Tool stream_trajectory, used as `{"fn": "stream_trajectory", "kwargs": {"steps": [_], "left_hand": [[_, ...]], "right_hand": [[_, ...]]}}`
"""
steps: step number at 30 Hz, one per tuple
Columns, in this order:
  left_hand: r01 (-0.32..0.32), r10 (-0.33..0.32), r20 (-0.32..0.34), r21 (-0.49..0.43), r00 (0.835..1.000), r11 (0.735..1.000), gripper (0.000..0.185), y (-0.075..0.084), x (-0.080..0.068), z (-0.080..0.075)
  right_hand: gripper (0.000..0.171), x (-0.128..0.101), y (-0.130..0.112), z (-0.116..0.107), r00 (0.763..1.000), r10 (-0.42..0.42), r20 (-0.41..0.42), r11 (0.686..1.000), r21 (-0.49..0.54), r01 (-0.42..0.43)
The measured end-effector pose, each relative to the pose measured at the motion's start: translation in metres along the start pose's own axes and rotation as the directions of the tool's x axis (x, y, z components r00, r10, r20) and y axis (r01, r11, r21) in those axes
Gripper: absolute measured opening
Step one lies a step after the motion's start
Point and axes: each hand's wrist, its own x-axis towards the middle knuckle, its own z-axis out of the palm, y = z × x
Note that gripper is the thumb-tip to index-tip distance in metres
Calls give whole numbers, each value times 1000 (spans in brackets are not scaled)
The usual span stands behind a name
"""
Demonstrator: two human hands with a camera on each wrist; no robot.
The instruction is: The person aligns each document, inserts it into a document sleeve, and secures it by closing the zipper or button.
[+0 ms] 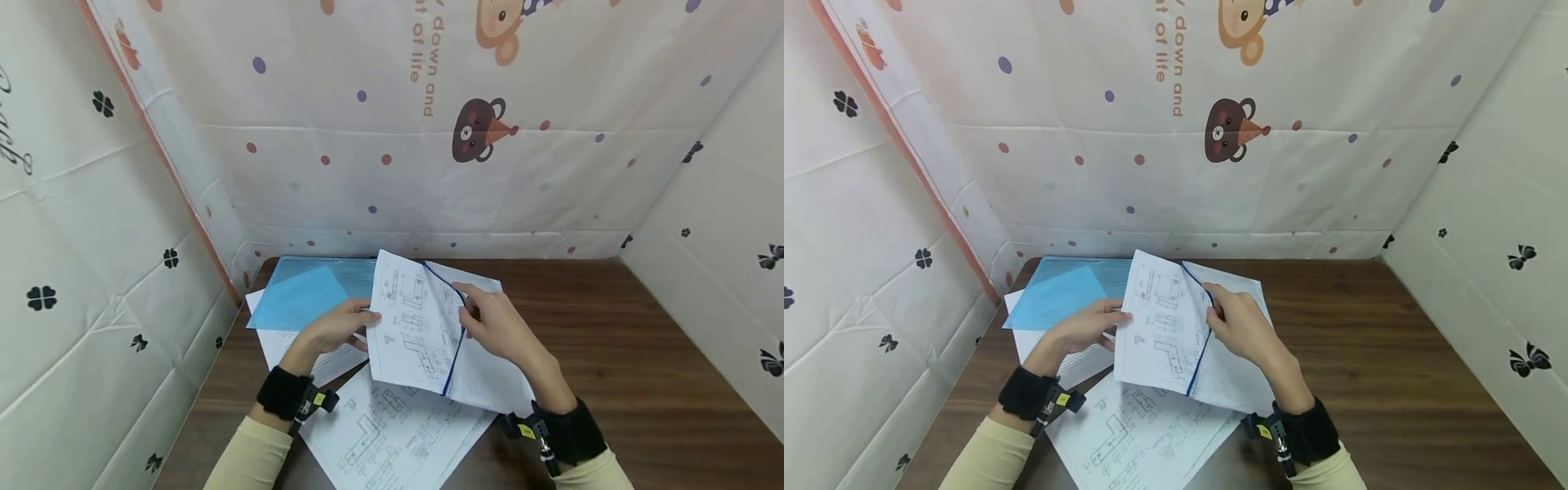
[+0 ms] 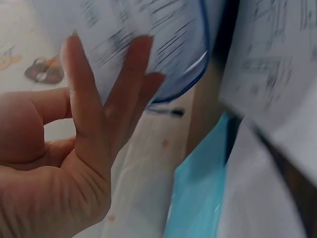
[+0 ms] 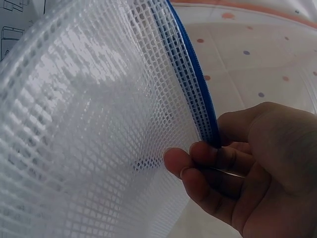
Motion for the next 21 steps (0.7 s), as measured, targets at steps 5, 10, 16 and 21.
{"fn": "stream_trajectory", "kwargs": {"steps": [5, 10, 16, 21], "left_hand": [[38, -38, -35, -10, 999, 999, 41, 2, -5, -10], [16, -16, 16, -30, 1000, 999, 44, 0, -3, -5], [-7, 9, 45, -47, 999, 999, 46, -2, 0, 3], [-16, 17, 16, -46, 1000, 999, 49, -3, -1, 4]], "right_hand": [[45, 0, -1, 1, 1000, -3, -4, 1000, -3, 3], [45, -2, 0, 3, 1000, -2, -6, 1000, -4, 2], [45, -3, 1, 5, 1000, -9, -11, 1000, 4, 9], [46, -3, -1, 9, 1000, -20, -6, 1000, 6, 20]]}}
